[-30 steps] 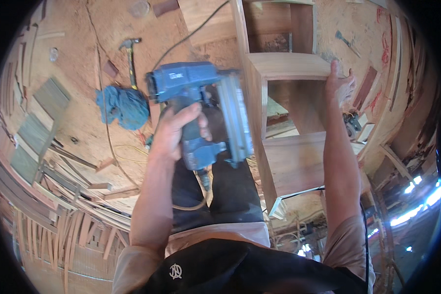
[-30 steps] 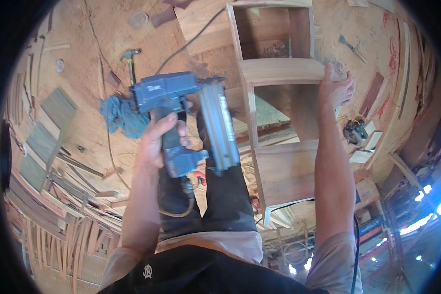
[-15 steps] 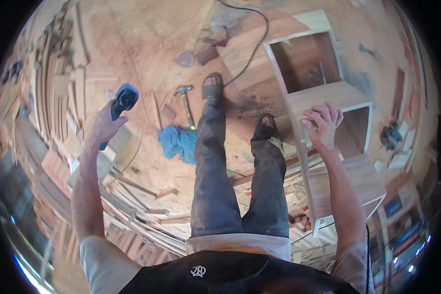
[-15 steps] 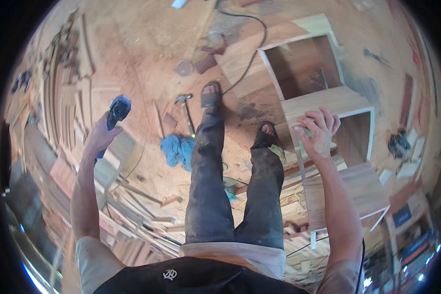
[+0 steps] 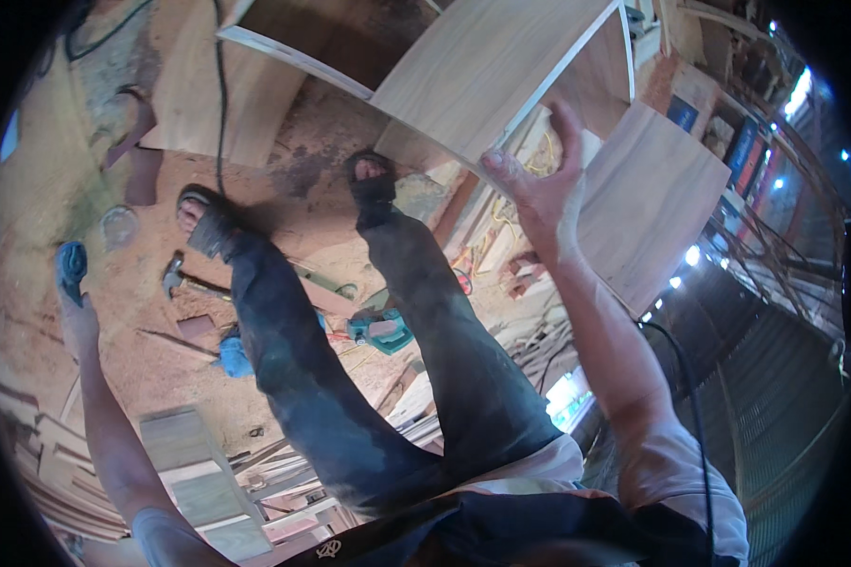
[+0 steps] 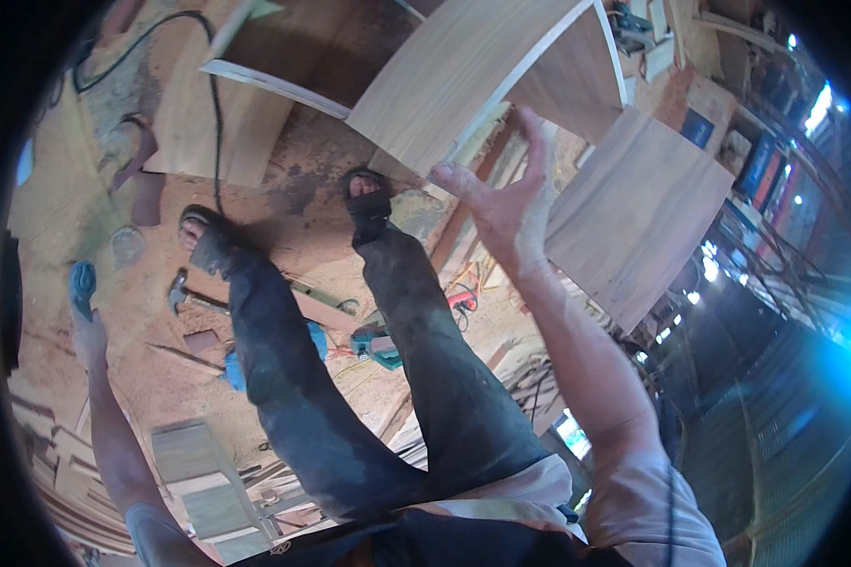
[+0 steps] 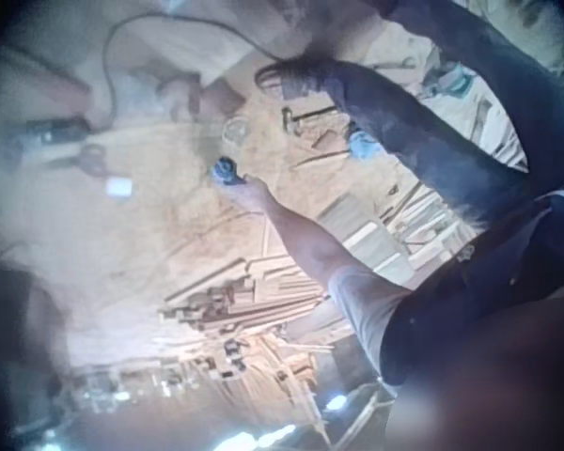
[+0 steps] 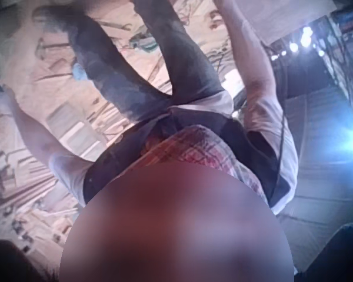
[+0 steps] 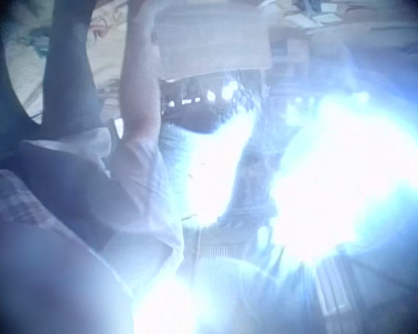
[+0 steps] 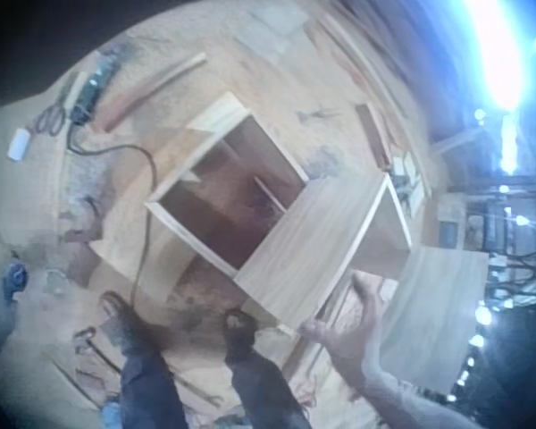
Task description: The person sands a wooden frame with an orbital sander, then uses a nail gun to attach a wooden panel to the frame. The person handles the frame and panel, aligning and securing them together.
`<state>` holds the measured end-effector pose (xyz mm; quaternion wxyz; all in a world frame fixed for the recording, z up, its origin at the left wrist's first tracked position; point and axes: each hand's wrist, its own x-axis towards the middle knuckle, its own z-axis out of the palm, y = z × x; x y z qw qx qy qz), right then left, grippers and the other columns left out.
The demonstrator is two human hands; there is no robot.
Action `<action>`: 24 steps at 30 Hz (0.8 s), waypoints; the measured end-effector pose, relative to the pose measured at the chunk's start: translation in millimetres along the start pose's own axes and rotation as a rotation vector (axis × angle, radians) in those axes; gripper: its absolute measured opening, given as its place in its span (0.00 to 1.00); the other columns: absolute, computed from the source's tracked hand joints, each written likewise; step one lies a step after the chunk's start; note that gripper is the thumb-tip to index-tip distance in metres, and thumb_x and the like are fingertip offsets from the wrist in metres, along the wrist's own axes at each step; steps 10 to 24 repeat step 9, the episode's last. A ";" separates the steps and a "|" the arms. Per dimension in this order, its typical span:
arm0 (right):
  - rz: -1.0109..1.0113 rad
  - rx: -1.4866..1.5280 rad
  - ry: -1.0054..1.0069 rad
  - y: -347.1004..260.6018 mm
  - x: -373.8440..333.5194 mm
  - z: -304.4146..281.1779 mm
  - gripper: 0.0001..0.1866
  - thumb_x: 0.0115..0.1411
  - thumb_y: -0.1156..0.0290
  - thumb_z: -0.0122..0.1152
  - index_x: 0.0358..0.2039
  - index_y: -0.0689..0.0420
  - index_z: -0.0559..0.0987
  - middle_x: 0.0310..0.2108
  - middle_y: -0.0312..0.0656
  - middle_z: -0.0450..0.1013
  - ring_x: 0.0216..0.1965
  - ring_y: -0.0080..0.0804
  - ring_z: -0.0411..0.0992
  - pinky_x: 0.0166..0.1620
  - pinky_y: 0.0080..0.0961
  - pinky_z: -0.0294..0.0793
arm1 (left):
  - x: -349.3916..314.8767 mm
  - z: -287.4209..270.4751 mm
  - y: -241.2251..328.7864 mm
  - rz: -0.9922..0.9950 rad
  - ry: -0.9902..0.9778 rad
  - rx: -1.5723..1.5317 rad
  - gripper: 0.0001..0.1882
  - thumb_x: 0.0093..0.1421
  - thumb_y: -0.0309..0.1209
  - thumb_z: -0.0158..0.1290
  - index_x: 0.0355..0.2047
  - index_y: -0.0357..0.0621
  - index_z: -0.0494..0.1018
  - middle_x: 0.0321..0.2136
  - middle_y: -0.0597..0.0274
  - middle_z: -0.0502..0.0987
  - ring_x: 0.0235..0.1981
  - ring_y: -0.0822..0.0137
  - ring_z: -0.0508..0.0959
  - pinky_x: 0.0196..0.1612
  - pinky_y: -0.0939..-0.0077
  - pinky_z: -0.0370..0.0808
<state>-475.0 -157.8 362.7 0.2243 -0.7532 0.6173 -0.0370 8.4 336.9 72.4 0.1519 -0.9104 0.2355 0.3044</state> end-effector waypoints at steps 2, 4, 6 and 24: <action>0.158 0.254 -0.072 3.2 -12.2 7.9 0.49 0.49 0.53 0.84 0.62 0.70 0.71 0.56 0.50 0.73 0.59 0.38 0.71 0.63 0.37 0.70 | 9.4 18.6 10.3 -0.010 -0.017 0.056 0.40 0.67 0.43 0.54 0.75 0.53 0.51 0.58 0.38 0.76 0.56 0.38 0.78 0.56 0.45 0.74; 0.348 0.549 -0.188 5.8 -19.3 9.8 0.45 0.51 0.54 0.83 0.61 0.69 0.73 0.51 0.47 0.77 0.55 0.36 0.75 0.61 0.35 0.73 | 16.3 36.3 8.6 -0.046 -0.078 0.103 0.42 0.66 0.38 0.56 0.76 0.53 0.49 0.59 0.36 0.75 0.55 0.38 0.79 0.53 0.43 0.75; 0.271 0.437 -0.169 9.7 -26.8 10.3 0.38 0.56 0.54 0.79 0.60 0.66 0.76 0.49 0.47 0.79 0.54 0.36 0.77 0.60 0.33 0.74 | 13.8 54.4 -3.3 0.070 -0.013 0.262 0.45 0.65 0.39 0.57 0.77 0.56 0.46 0.61 0.37 0.73 0.55 0.38 0.79 0.54 0.42 0.75; 0.188 0.333 -0.165 17.0 -34.9 9.1 0.37 0.57 0.55 0.78 0.60 0.63 0.76 0.52 0.49 0.78 0.57 0.36 0.76 0.62 0.33 0.73 | 10.3 75.2 -25.0 0.029 -0.183 0.388 0.51 0.62 0.41 0.62 0.78 0.58 0.41 0.65 0.39 0.70 0.60 0.34 0.75 0.62 0.35 0.70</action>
